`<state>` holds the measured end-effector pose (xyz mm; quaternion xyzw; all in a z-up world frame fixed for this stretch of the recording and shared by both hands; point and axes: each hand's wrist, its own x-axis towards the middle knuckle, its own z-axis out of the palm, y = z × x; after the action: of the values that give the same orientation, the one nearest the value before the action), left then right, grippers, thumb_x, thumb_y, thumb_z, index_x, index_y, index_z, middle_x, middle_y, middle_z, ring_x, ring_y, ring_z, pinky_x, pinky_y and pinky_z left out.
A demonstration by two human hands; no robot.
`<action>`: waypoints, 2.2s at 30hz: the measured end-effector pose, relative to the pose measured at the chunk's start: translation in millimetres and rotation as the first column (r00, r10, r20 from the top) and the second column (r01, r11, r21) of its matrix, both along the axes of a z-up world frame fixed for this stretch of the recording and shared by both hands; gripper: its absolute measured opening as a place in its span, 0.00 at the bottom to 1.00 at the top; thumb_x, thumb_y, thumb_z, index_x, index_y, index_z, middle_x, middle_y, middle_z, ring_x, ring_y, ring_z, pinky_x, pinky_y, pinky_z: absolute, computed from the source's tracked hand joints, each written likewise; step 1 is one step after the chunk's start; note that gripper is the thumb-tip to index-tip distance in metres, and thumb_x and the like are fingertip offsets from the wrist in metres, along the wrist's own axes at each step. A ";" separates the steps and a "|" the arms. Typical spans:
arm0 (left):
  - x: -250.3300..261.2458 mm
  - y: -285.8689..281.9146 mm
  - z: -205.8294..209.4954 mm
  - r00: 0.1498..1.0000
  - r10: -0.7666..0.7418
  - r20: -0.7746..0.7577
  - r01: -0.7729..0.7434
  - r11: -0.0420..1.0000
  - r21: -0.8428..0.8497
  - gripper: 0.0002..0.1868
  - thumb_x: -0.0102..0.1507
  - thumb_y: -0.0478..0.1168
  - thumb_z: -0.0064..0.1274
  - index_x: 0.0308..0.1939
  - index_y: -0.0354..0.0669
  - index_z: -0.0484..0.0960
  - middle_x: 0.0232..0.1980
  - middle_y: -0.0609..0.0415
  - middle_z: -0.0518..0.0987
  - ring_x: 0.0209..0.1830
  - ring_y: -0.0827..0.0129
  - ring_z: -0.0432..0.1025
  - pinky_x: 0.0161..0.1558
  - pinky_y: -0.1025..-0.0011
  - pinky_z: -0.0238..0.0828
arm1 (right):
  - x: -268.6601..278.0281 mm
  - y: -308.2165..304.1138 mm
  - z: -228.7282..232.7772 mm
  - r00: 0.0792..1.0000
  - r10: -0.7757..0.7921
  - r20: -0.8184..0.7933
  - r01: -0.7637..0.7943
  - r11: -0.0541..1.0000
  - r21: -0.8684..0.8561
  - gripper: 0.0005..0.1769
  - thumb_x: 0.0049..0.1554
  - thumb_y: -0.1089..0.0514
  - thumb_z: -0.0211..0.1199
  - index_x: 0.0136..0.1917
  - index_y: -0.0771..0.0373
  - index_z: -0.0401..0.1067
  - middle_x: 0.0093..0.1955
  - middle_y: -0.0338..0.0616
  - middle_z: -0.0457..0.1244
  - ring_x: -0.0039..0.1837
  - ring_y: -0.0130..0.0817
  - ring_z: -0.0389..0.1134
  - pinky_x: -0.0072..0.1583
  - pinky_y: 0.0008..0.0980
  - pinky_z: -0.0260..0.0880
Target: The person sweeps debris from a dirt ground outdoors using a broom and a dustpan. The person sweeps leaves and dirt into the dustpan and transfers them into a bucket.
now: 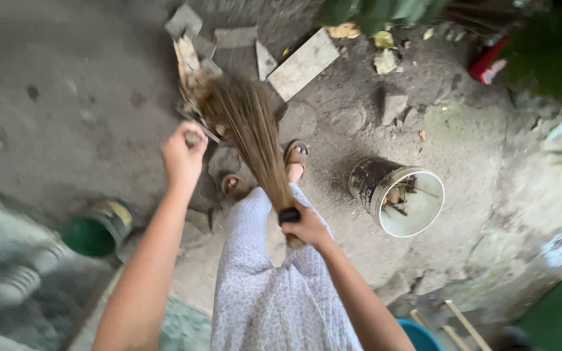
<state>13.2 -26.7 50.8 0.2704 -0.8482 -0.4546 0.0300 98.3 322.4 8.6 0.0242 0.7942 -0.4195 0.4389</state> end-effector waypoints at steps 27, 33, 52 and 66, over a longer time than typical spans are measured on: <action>118.7 382.7 276.4 0.841 -0.535 -0.081 0.534 0.845 -0.033 0.06 0.59 0.39 0.64 0.37 0.48 0.81 0.27 0.50 0.81 0.29 0.65 0.80 0.35 0.67 0.72 | 269.7 392.7 303.0 0.928 -0.364 -0.076 0.369 0.877 0.306 0.52 0.37 0.51 0.71 0.74 0.60 0.62 0.49 0.59 0.72 0.52 0.45 0.76 0.57 0.35 0.74; 126.4 490.3 251.7 0.704 -0.697 -0.133 0.678 0.716 -0.164 0.07 0.61 0.41 0.62 0.41 0.47 0.81 0.31 0.45 0.82 0.34 0.50 0.79 0.39 0.57 0.73 | 345.3 448.5 282.4 0.851 -0.504 -0.147 0.525 0.805 0.277 0.50 0.38 0.51 0.71 0.73 0.62 0.62 0.52 0.60 0.71 0.55 0.47 0.75 0.59 0.36 0.73; 62.7 715.4 81.2 0.070 -0.996 -0.061 0.991 0.076 -0.108 0.22 0.67 0.44 0.51 0.58 0.38 0.62 0.46 0.32 0.79 0.45 0.35 0.75 0.44 0.47 0.70 | 356.2 412.2 258.5 0.384 -0.918 -0.101 0.880 0.331 0.342 0.49 0.36 0.50 0.71 0.73 0.56 0.67 0.52 0.60 0.72 0.55 0.46 0.76 0.60 0.38 0.72; 28.5 840.1 14.8 0.026 -0.909 0.415 0.988 -0.040 -0.151 0.25 0.72 0.50 0.44 0.61 0.33 0.57 0.49 0.31 0.80 0.48 0.39 0.76 0.48 0.49 0.73 | 351.2 433.3 336.7 0.334 -0.931 -0.145 0.869 0.244 0.430 0.49 0.37 0.57 0.70 0.74 0.53 0.65 0.52 0.54 0.66 0.55 0.50 0.70 0.58 0.41 0.69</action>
<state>41.7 813.4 65.5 -0.3635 -0.8653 -0.1323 -0.3188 449.5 755.6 345.3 0.6013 0.6728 -0.4023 0.1546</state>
